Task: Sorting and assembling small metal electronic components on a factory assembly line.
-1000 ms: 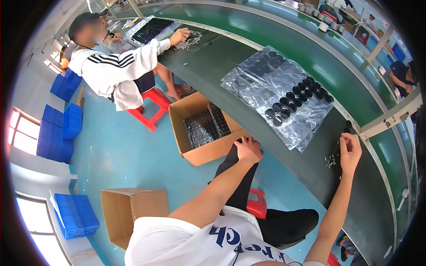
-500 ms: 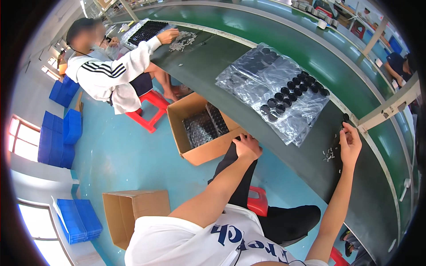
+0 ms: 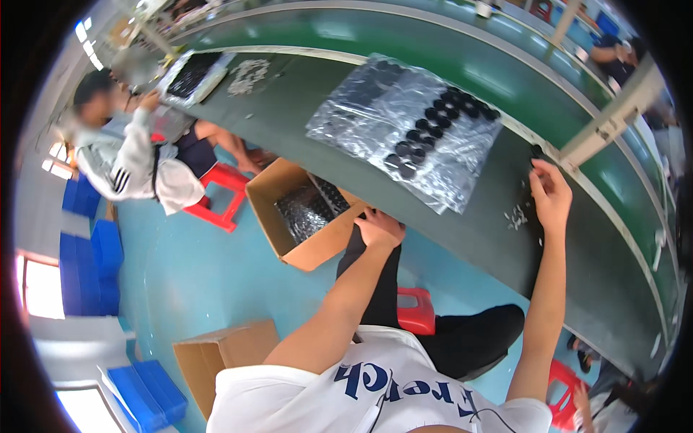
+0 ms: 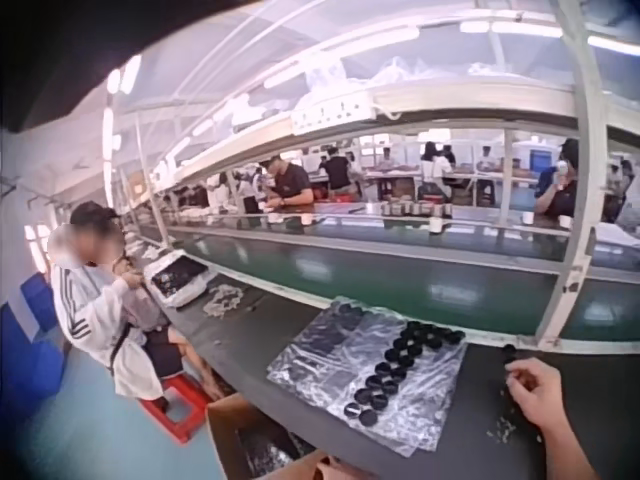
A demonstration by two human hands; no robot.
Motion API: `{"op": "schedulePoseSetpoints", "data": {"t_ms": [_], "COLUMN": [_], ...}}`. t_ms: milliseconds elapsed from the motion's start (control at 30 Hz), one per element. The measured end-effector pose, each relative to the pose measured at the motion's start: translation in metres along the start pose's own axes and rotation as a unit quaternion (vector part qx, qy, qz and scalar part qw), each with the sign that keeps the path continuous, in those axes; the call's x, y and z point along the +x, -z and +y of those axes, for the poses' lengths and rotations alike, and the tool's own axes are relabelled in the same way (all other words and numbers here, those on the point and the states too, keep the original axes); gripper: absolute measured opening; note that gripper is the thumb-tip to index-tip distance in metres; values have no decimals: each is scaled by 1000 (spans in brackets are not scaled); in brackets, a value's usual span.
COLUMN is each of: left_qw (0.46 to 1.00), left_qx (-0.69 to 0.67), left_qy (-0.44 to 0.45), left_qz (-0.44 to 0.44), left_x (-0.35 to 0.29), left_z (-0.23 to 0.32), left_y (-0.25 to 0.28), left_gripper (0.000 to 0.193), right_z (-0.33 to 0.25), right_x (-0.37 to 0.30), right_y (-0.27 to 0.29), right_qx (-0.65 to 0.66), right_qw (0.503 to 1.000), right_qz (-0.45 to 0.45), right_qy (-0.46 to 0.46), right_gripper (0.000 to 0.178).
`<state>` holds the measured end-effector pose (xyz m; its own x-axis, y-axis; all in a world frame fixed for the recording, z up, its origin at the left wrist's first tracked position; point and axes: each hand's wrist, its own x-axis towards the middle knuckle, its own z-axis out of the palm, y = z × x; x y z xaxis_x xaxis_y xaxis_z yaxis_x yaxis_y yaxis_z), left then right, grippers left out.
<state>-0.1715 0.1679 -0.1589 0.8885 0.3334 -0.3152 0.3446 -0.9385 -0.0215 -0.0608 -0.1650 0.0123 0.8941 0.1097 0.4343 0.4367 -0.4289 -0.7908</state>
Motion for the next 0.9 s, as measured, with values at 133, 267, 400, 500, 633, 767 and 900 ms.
{"op": "schedulePoseSetpoints", "data": {"t_ms": [133, 267, 400, 500, 633, 767, 900], "left_qw": [995, 999, 999, 998, 998, 1000, 1000], "left_qx": [-19, -19, -3, 6, -9, -11, 0], "left_qy": [-41, -31, -1, -10, -7, 0, -6], "left_qz": [94, 32, 54, 59, 60, -21, -23], "left_x": [20, 5, 1, 2, -1, -3, -6], "left_z": [-16, -3, -5, -2, -3, 0, 6], "left_y": [-50, -8, -12, -11, -1, 19, 22], "left_gripper": [67, 75, 79, 78, 75, 75, 76], "right_z": [-1, -6, -18, -12, -11, -13, -13], "right_x": [7, 2, 1, 1, 5, 4, 2], "right_y": [-10, -6, -8, -3, -7, -7, -6], "right_qx": [-12, -46, -40, -25, -32, -31, -20], "right_qw": [1000, 999, 999, 999, 999, 999, 999], "right_qz": [-4, 4, 9, 12, 10, 3, 0], "right_qy": [7, -9, -25, -26, -23, -44, -46], "right_gripper": [25, 22, 23, 23, 24, 26, 27]}}
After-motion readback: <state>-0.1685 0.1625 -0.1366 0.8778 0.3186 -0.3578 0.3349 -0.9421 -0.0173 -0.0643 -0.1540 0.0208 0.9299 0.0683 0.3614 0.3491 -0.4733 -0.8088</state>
